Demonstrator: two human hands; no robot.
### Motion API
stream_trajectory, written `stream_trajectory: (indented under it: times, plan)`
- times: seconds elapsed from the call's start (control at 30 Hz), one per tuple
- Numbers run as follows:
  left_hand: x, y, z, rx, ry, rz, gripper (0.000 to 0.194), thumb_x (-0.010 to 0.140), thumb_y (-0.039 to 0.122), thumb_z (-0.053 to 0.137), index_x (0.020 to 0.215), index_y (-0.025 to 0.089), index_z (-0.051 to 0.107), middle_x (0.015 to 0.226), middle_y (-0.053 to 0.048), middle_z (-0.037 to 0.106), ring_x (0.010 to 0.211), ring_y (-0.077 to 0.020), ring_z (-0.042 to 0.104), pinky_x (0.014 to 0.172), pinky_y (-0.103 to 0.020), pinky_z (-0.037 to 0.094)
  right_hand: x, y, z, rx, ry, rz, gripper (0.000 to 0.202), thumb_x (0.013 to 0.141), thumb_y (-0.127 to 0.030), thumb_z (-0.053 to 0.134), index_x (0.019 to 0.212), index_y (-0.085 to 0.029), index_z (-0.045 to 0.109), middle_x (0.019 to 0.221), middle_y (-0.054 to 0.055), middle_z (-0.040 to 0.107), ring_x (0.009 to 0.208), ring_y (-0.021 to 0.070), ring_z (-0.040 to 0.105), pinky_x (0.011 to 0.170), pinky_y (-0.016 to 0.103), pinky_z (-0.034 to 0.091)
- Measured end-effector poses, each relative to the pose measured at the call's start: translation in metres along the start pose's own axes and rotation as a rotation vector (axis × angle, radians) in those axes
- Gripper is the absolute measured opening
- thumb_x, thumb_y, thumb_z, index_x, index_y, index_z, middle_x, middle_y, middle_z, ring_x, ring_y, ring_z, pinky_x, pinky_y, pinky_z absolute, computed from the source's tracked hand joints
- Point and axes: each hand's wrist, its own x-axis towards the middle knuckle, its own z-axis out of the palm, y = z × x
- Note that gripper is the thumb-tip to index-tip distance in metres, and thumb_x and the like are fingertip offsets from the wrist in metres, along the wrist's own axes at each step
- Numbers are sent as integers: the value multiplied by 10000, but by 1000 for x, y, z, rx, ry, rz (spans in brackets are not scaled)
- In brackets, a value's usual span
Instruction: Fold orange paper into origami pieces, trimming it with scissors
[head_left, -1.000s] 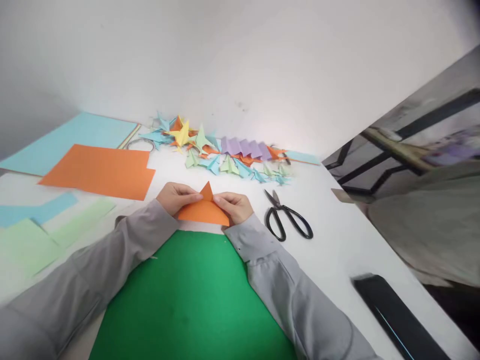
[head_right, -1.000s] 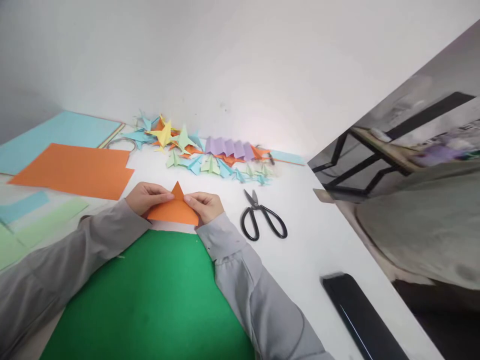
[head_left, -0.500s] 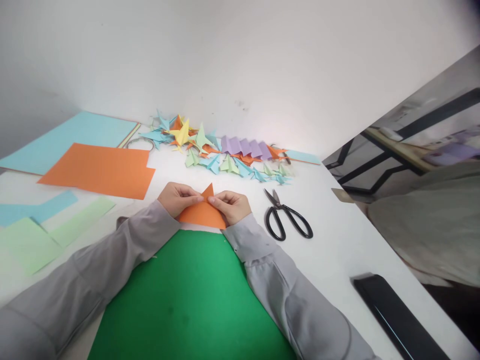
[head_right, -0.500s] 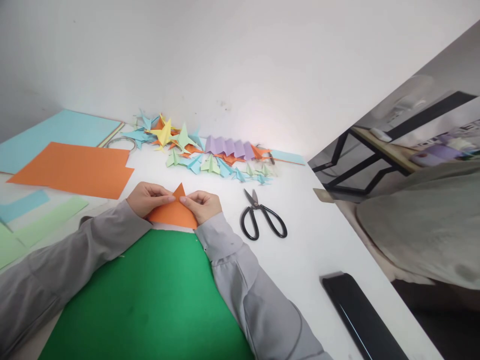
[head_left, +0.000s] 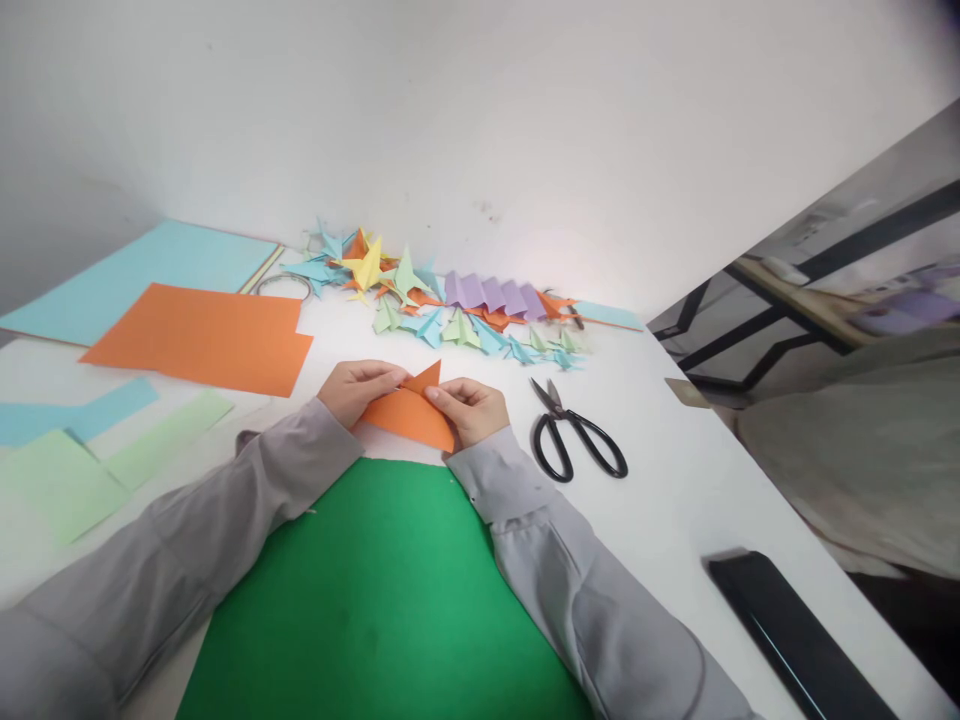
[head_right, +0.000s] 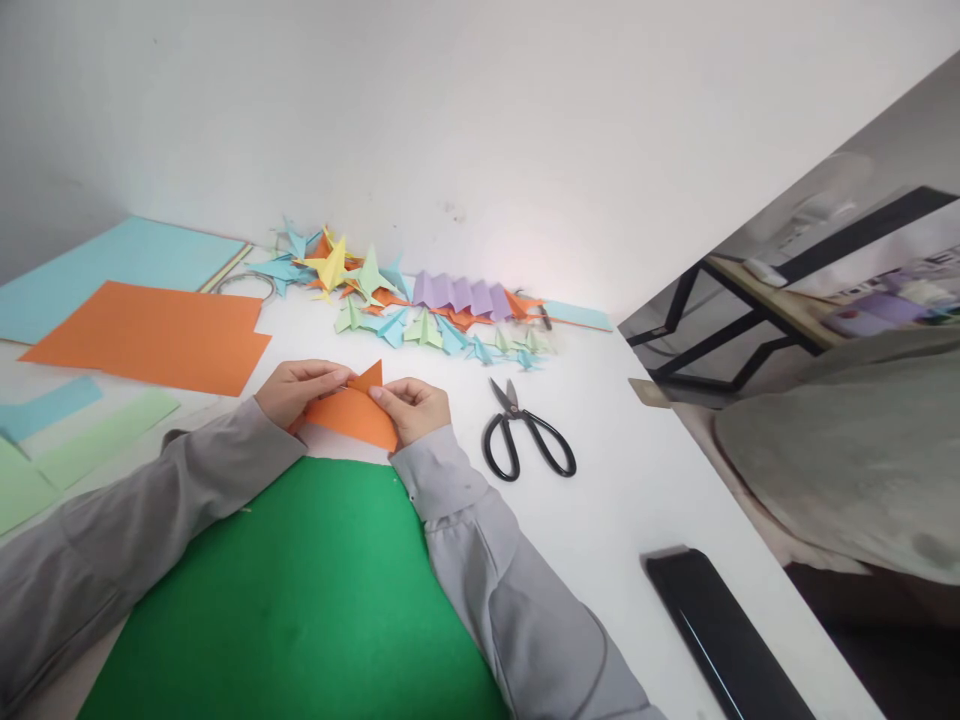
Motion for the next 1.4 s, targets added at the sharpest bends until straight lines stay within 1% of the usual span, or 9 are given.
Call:
stream_trajectory:
  times: [0.07,0.2,0.43,0.7,0.77,0.93,1.17,1.3,1.4]
  plan:
    - [-1,1,1,45,2,3,277,500,370,769,677,164,715,708,-22,702,726,-146,606,711,-256,469,0,-1,0,-19,13,-29,248,453,-326,805,541,-172,632,470,-27,607,443,105,528,463,246,419]
    - [-2,0,3,62,-4,-38,290,439,340,787,651,156,717,636,-28,699,654,-169,620,659,-288,496,-1,-1,-2,-80,0,-81,222,471,-315,799,560,-179,647,486,-32,609,457,98,523,473,241,415]
    - [-2,-2,2,180,-6,46,195,510,304,746,639,158,725,632,-32,704,619,-158,617,616,-262,488,-1,2,-4,-181,-139,-155,208,516,-335,780,646,-198,693,586,-12,650,545,120,557,567,277,446]
    - [-2,-1,0,191,-87,43,235,491,317,763,657,154,726,662,-50,708,661,-178,634,650,-280,501,-1,-2,-6,-241,-196,-213,117,571,-313,752,619,-215,709,719,24,687,696,158,596,673,299,458]
    - [-2,-1,0,236,-76,54,230,502,329,755,641,147,723,638,-49,701,644,-175,626,629,-276,494,-1,-2,-6,-245,-208,-216,98,579,-304,748,619,-221,714,734,25,690,712,160,601,691,301,457]
    - [-3,1,2,282,-20,43,242,519,348,735,642,140,721,629,-46,699,625,-168,612,596,-267,473,-1,0,-5,-220,-174,-190,138,572,-331,750,648,-220,720,695,14,686,663,145,587,630,276,447]
    - [-7,7,4,226,-41,-31,271,499,374,750,607,131,702,586,-35,684,558,-145,590,545,-245,460,-3,0,-3,-231,-136,-155,187,604,-388,712,591,-202,702,631,7,668,590,131,558,552,258,424]
    - [-7,7,3,226,-18,-31,294,477,397,764,601,139,696,572,-26,676,548,-140,583,529,-237,457,-3,2,-1,-210,-60,-107,214,569,-398,736,605,-191,695,542,-4,635,501,112,524,491,247,400]
    - [-5,5,2,216,-15,-7,301,512,423,740,629,148,702,608,-24,685,577,-143,590,537,-236,461,-2,4,-2,-155,-43,-52,243,523,-403,759,597,-183,688,536,2,639,495,123,539,489,259,421]
